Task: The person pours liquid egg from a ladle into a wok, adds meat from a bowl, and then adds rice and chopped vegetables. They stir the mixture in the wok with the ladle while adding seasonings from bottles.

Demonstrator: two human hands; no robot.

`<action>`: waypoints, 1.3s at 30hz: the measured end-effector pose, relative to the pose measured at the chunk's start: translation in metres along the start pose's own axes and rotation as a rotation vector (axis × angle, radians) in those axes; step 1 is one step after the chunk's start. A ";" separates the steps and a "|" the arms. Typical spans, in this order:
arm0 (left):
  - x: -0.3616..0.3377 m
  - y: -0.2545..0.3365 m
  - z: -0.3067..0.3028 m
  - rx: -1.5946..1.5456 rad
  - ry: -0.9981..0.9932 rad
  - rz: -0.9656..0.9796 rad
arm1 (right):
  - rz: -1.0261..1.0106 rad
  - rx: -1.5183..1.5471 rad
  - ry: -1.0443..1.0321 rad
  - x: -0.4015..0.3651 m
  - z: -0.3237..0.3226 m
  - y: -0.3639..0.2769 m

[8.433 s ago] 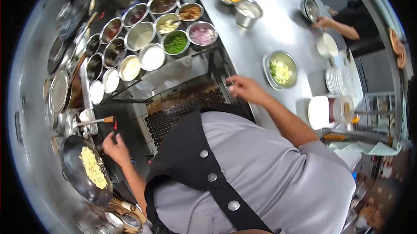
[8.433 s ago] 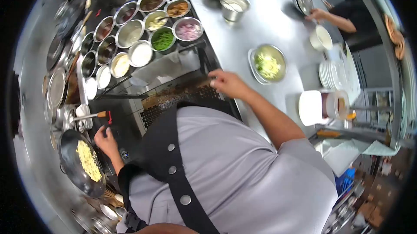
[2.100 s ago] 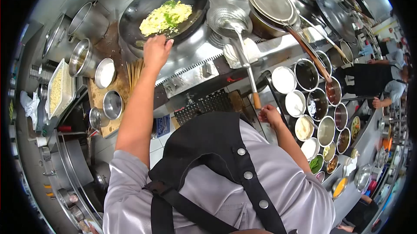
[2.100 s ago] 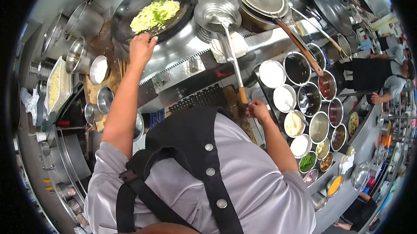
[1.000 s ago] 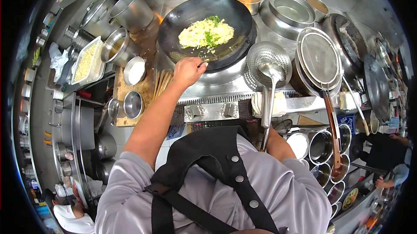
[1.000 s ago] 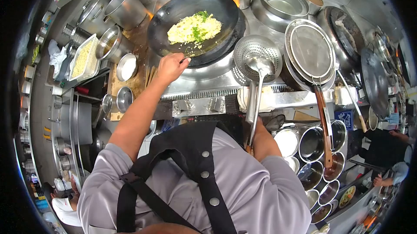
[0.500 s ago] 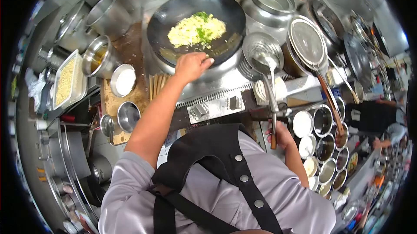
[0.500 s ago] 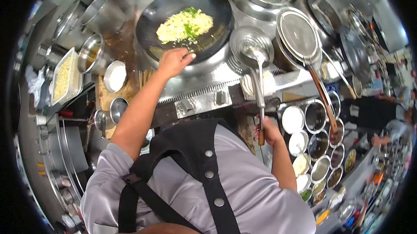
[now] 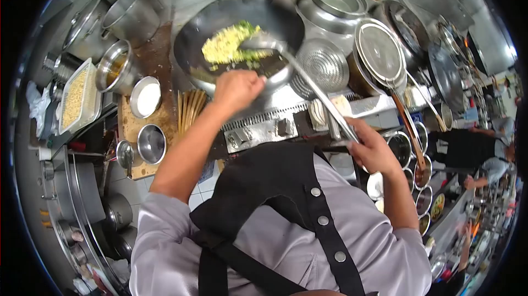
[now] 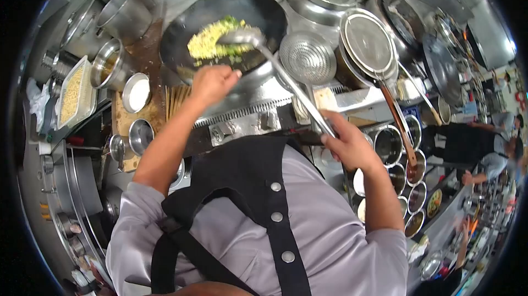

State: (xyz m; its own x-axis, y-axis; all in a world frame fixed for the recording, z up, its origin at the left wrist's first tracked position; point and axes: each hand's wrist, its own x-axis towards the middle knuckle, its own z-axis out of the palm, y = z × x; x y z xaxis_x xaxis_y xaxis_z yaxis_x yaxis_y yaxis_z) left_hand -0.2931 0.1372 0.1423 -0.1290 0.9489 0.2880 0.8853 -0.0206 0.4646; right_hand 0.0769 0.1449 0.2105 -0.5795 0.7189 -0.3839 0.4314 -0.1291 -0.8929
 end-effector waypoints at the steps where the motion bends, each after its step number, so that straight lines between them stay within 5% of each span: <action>1: -0.005 0.009 -0.006 0.002 0.041 0.063 | 0.053 0.040 -0.072 -0.001 -0.007 -0.008; 3: -0.001 0.005 -0.002 0.062 -0.006 0.065 | 0.087 -0.084 -0.166 0.021 -0.009 -0.015; 7: -0.017 -0.009 0.047 0.130 0.085 0.034 | -0.059 -0.381 0.005 0.129 0.038 0.007; 9: -0.065 0.003 0.055 0.162 0.012 0.102 | -0.499 -0.539 0.160 0.170 0.054 0.054; 11: -0.108 0.008 0.046 0.114 -0.040 0.183 | -0.319 -0.370 0.010 0.116 0.039 0.010; 13: -0.091 0.010 0.014 0.188 0.032 0.195 | -0.016 -0.080 -0.117 0.061 0.007 -0.001; 15: -0.044 0.005 -0.017 0.211 0.026 0.180 | 0.063 -0.006 -0.171 0.026 -0.018 0.001; 17: -0.005 -0.011 -0.013 0.088 0.050 0.132 | 0.088 -0.274 -0.071 0.030 -0.018 -0.013; 21: -0.016 -0.015 0.032 0.096 0.098 0.116 | -0.082 -0.436 0.105 0.117 0.019 0.009; 23: -0.064 -0.006 0.038 0.163 -0.035 0.132 | -0.433 -0.573 0.174 0.131 0.036 0.030; 25: -0.095 -0.006 0.033 0.123 -0.033 0.266 | -0.068 -0.315 0.010 0.073 0.032 -0.017; 29: -0.018 -0.002 -0.015 0.179 -0.050 0.187 | 0.108 -0.016 -0.175 0.028 0.003 -0.020; 32: -0.006 -0.015 0.020 0.143 0.057 0.134 | 0.040 -0.306 -0.101 0.079 0.037 -0.031; 35: -0.051 -0.013 0.040 0.155 -0.013 0.104 | -0.152 -0.004 -0.073 0.145 0.066 -0.011; 39: -0.089 0.005 0.006 0.196 -0.027 0.190 | -0.154 0.508 -0.163 0.069 0.062 -0.042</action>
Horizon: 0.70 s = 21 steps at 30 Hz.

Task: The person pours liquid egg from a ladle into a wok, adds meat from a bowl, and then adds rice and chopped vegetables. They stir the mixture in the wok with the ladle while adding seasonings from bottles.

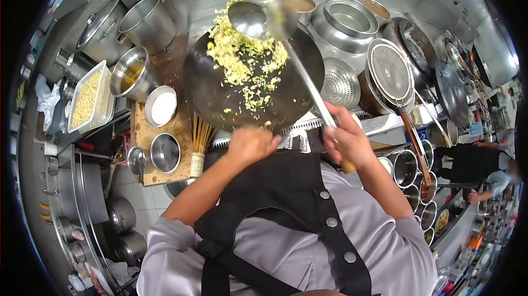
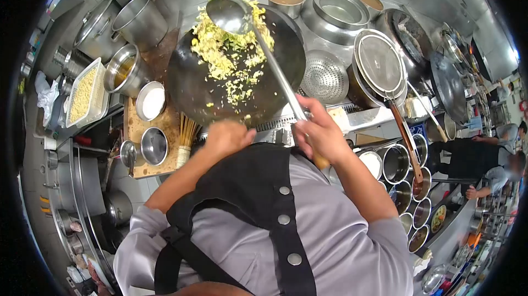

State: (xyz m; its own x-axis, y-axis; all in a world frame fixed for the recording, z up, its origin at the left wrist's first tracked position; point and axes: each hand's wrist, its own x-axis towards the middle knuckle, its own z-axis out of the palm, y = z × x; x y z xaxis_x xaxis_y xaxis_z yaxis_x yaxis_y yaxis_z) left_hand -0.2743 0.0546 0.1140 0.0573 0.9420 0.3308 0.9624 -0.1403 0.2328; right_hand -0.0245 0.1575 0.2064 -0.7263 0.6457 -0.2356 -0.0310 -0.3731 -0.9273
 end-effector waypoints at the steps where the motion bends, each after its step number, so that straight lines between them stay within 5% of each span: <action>1: 0.016 -0.006 -0.012 -0.015 0.022 -0.003 | 0.018 0.156 -0.053 -0.016 0.001 -0.004; 4: 0.077 -0.038 -0.016 -0.067 0.037 -0.046 | 0.155 0.336 0.043 -0.010 0.012 -0.001; 6: 0.078 -0.039 0.021 -0.070 0.262 -0.045 | 0.293 0.292 0.123 0.054 -0.005 0.027; 10: 0.010 -0.004 0.029 -0.023 -0.036 -0.044 | 0.069 0.152 0.075 0.098 0.007 0.005; 12: -0.006 0.002 0.010 -0.128 0.028 0.053 | 0.048 0.129 0.083 0.051 0.014 -0.022; 16: 0.072 -0.030 -0.034 -0.018 0.018 -0.056 | 0.118 0.227 0.075 0.000 0.015 -0.021; 20: 0.074 -0.041 0.031 -0.071 0.159 -0.137 | 0.320 0.209 0.151 0.093 -0.005 0.026; 21: 0.062 -0.028 0.027 -0.064 0.121 -0.122 | 0.210 0.044 0.119 0.108 -0.001 0.027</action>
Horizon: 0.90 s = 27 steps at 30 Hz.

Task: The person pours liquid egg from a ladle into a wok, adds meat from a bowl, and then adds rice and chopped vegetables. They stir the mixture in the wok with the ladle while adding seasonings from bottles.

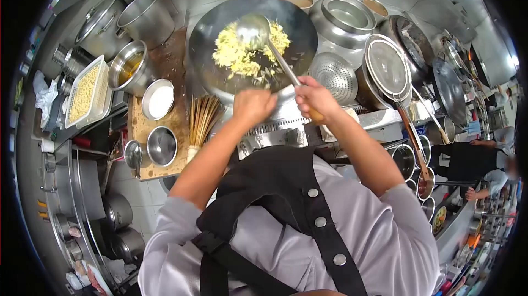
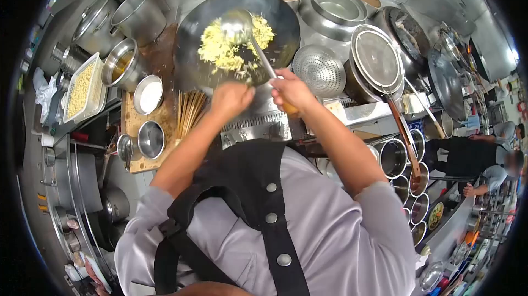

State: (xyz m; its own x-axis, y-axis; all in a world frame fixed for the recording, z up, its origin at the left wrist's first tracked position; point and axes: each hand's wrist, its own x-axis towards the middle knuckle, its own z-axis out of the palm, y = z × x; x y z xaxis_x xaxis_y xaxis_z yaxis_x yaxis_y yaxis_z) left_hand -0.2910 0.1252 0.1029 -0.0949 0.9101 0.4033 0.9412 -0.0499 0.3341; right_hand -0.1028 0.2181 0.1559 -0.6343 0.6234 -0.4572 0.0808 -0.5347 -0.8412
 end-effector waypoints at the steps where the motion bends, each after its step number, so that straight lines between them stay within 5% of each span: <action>1: -0.025 0.011 0.000 -0.009 -0.078 -0.070 | -0.115 -0.160 -0.017 0.008 0.003 -0.003; 3: -0.073 0.012 -0.013 -0.116 0.019 0.268 | -0.195 -0.270 0.000 -0.063 0.013 -0.029; 5: -0.033 0.023 -0.051 0.118 -0.179 0.046 | -0.135 -0.148 -0.070 -0.098 -0.002 -0.025; 10: 0.013 -0.010 -0.010 -0.036 0.086 0.144 | 0.133 -0.010 -0.117 -0.031 -0.011 -0.001; 13: -0.034 0.013 -0.002 0.003 -0.100 0.004 | -0.174 -0.257 -0.061 0.014 0.004 0.007; 15: -0.076 0.014 -0.007 -0.047 -0.175 0.109 | -0.190 -0.261 -0.012 -0.042 0.019 -0.024; 19: -0.012 0.015 -0.060 0.095 -0.172 -0.002 | -0.100 -0.076 -0.070 -0.115 -0.015 -0.029; 22: 0.019 -0.010 -0.020 0.017 0.073 0.089 | 0.006 -0.125 -0.005 -0.082 -0.026 -0.023; 27: -0.062 0.011 -0.002 0.035 -0.166 0.050 | -0.133 -0.249 0.086 -0.042 -0.017 -0.029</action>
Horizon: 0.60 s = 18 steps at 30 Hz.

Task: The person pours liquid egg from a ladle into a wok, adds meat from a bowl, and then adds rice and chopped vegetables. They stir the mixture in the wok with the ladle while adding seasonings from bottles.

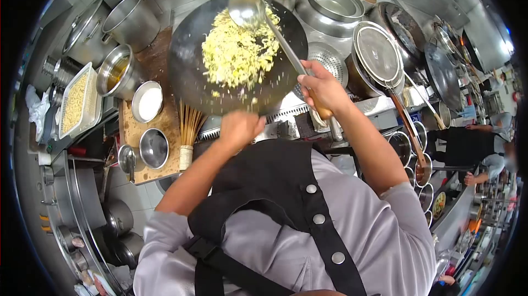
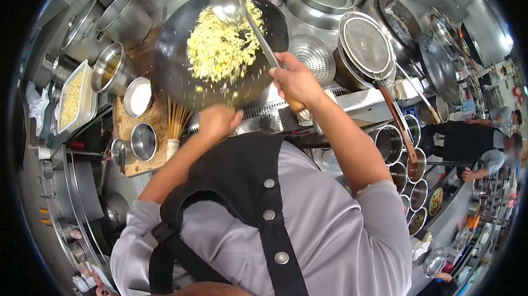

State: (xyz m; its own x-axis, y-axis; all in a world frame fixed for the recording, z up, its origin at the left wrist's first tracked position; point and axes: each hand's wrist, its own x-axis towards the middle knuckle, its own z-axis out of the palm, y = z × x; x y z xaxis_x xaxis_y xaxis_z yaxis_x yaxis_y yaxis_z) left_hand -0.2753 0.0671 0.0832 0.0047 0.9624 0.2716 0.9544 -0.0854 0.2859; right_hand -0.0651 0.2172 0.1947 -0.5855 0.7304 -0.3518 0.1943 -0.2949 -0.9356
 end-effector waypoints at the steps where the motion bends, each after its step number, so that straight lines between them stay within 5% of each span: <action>1: -0.002 0.004 -0.008 -0.002 -0.003 -0.003 | -0.034 -0.006 -0.017 -0.024 0.003 -0.011; 4: 0.016 0.001 -0.047 0.036 0.126 0.052 | -0.035 0.036 -0.079 -0.074 -0.007 -0.014; 6: 0.063 -0.013 -0.069 -0.016 0.036 -0.007 | 0.064 0.212 -0.110 -0.079 -0.008 -0.003; 10: 0.067 -0.024 -0.010 0.000 0.136 -0.081 | 0.215 0.233 -0.072 0.001 0.000 0.016; 12: 0.024 -0.007 0.000 0.029 0.064 -0.038 | 0.018 0.590 -0.312 0.027 -0.003 0.009; 14: -0.016 0.006 -0.003 0.018 -0.027 0.065 | -0.251 0.621 -0.557 -0.028 -0.002 -0.027; 16: -0.002 0.010 -0.039 0.026 0.073 0.074 | -0.503 0.316 -0.496 -0.071 0.000 -0.035; 18: 0.044 -0.004 -0.062 0.086 0.040 -0.025 | -0.902 -0.688 -0.173 -0.073 0.004 -0.043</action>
State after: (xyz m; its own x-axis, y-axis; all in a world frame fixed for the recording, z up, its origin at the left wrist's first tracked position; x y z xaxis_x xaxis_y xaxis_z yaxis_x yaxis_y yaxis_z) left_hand -0.2973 0.0936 0.1507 -0.0297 0.9526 0.3027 0.9763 -0.0373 0.2132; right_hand -0.0338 0.1743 0.2610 -0.8203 0.3944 0.4142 0.0068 0.7308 -0.6826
